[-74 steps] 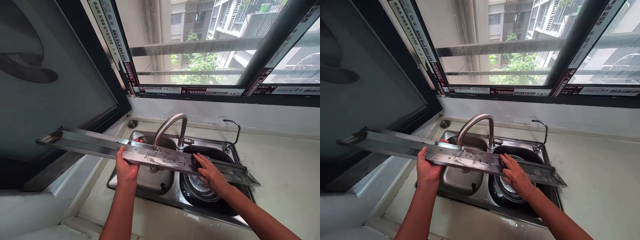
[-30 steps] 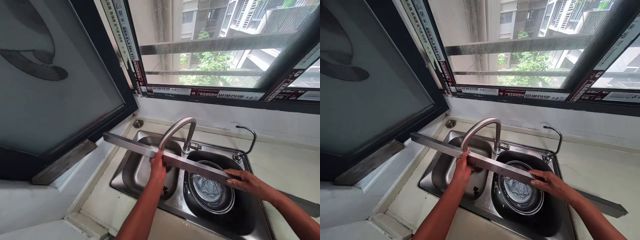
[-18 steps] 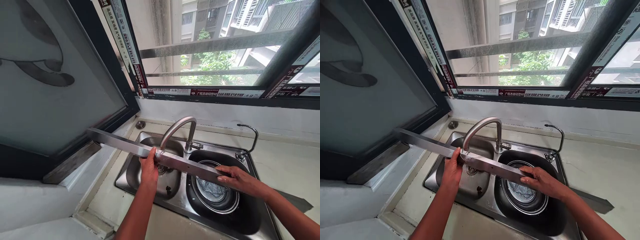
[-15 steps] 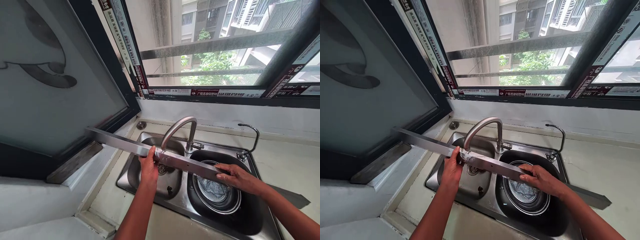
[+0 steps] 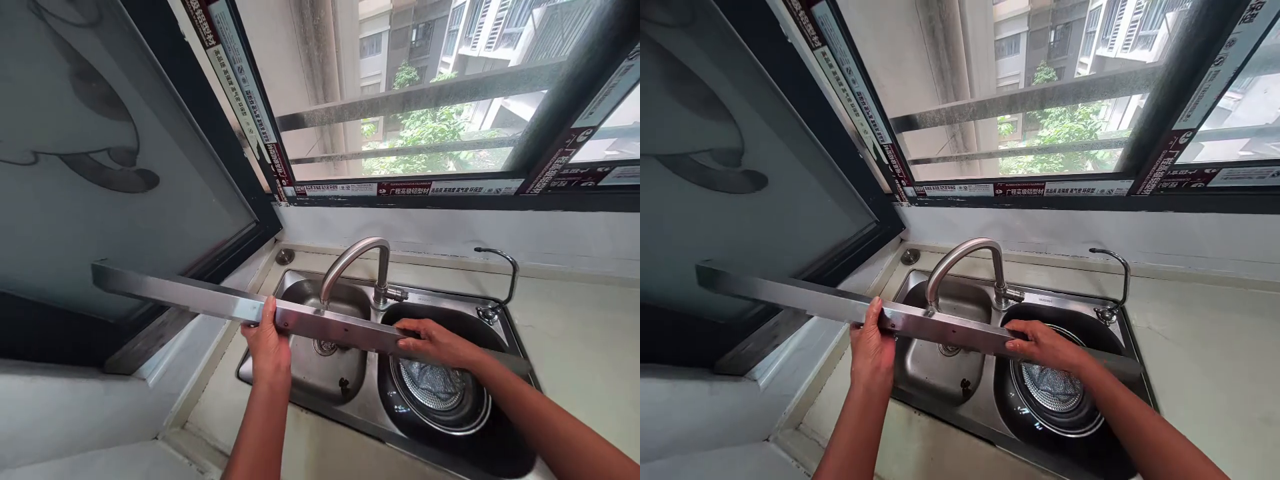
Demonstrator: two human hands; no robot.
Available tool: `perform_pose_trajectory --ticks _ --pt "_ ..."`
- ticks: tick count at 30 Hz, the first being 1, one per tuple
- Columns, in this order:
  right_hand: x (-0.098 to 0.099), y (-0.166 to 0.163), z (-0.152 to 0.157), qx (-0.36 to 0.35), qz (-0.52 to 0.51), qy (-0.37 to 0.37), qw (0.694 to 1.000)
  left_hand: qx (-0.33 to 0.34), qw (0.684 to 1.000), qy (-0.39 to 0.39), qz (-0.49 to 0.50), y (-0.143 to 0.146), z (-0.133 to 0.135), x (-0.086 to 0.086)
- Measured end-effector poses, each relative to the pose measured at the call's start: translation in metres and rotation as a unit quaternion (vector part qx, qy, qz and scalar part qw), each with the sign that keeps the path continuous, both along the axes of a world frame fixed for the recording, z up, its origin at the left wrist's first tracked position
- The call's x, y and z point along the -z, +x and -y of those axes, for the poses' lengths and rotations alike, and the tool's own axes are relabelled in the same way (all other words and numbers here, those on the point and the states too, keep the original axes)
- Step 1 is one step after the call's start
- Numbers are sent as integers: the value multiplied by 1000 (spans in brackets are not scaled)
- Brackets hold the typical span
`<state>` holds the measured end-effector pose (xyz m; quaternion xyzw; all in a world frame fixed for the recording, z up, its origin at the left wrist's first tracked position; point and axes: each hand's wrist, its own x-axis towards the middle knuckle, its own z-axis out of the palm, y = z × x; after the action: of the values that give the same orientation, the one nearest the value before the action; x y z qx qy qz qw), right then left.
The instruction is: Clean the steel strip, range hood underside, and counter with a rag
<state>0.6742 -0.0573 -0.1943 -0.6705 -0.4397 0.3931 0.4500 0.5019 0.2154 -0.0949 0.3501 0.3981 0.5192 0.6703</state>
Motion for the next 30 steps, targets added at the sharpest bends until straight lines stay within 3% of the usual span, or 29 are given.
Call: perform_pose_trajectory --ticks 5,9,13,17,20,22,27,30 --pt "29 6 -47 0 -57 28 998 -50 997 52 -27 4 -17 0" --pt "54 14 -69 68 -9 16 998 -27 997 66 -40 10 -20 9" --pt "80 10 -71 148 112 -38 982 32 994 90 -52 15 -2 29" --pt "95 -4 -64 187 193 -78 960 89 992 43 -83 23 33 59" --pt "92 -13 -65 195 222 -104 950 102 991 31 -82 28 51 72" --pt "85 -17 -71 196 228 -118 946 91 992 47 -80 30 53 70" --pt "58 -26 -97 182 234 -142 944 51 993 58 -91 32 31 43" --pt "29 -37 -122 173 242 -134 945 21 994 61 -83 31 17 30"
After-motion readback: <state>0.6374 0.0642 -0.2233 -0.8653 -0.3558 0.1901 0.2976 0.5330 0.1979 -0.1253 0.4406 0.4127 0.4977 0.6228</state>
